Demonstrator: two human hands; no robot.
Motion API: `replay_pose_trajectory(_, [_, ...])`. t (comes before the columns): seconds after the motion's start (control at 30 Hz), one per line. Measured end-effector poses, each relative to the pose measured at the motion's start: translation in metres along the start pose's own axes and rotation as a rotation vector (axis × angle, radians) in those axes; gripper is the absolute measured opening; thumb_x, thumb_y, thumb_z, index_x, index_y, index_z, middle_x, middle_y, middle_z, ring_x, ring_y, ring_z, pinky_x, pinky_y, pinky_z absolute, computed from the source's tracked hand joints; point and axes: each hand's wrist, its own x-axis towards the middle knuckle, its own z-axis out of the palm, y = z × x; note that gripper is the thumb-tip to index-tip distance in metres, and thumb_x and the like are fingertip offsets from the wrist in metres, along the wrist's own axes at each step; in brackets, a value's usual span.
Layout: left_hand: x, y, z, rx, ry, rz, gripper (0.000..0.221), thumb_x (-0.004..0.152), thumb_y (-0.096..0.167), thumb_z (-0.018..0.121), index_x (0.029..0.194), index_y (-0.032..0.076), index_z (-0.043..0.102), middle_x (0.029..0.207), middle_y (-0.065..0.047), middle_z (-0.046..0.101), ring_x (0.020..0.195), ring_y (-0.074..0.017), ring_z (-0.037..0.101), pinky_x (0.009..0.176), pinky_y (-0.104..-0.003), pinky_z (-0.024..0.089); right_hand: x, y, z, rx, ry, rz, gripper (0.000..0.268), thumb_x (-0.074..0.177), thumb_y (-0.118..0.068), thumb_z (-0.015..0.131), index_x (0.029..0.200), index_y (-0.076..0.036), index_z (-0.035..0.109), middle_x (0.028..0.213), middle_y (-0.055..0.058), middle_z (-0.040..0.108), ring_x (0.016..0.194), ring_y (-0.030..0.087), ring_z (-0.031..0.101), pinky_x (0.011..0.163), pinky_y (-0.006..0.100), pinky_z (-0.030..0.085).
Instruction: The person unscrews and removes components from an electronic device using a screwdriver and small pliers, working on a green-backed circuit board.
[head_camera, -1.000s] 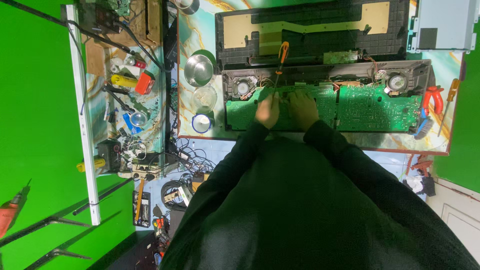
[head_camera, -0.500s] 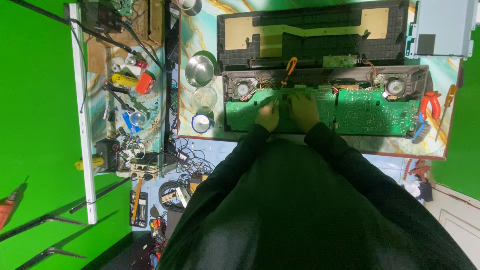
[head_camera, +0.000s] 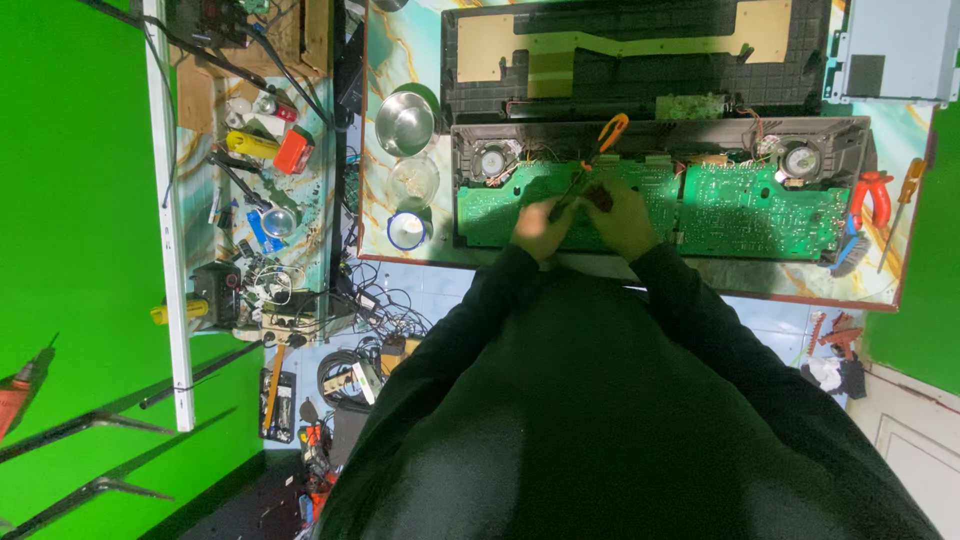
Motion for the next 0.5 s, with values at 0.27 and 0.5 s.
replay_pose_trajectory(0.27, [-0.028, 0.018, -0.035, 0.120, -0.051, -0.243, 0.038, 0.096, 0.038, 0.074, 0.100, 0.000, 0.072, 0.076, -0.015, 0.067, 0.063, -0.0227, 0.067, 0.060, -0.037, 0.052, -0.024, -0.051, 0.010, 0.058, -0.038, -0.009, 0.026, 0.093, -0.016, 0.076, 0.113, -0.001, 0.072, 0.102, 0.015, 0.077, 0.091, 0.020, 0.074, 0.082, 0.033, 0.058])
replay_pose_trajectory(0.5, [-0.065, 0.034, -0.109, -0.052, -0.052, -0.098, 0.035, 0.094, 0.034, 0.069, 0.113, 0.005, 0.074, 0.071, -0.010, 0.065, 0.061, -0.0149, 0.056, 0.057, -0.033, 0.045, -0.039, -0.099, 0.063, 0.173, -0.001, -0.014, 0.026, 0.093, -0.011, 0.071, 0.114, 0.003, 0.068, 0.103, 0.014, 0.076, 0.095, 0.017, 0.074, 0.084, 0.031, 0.058])
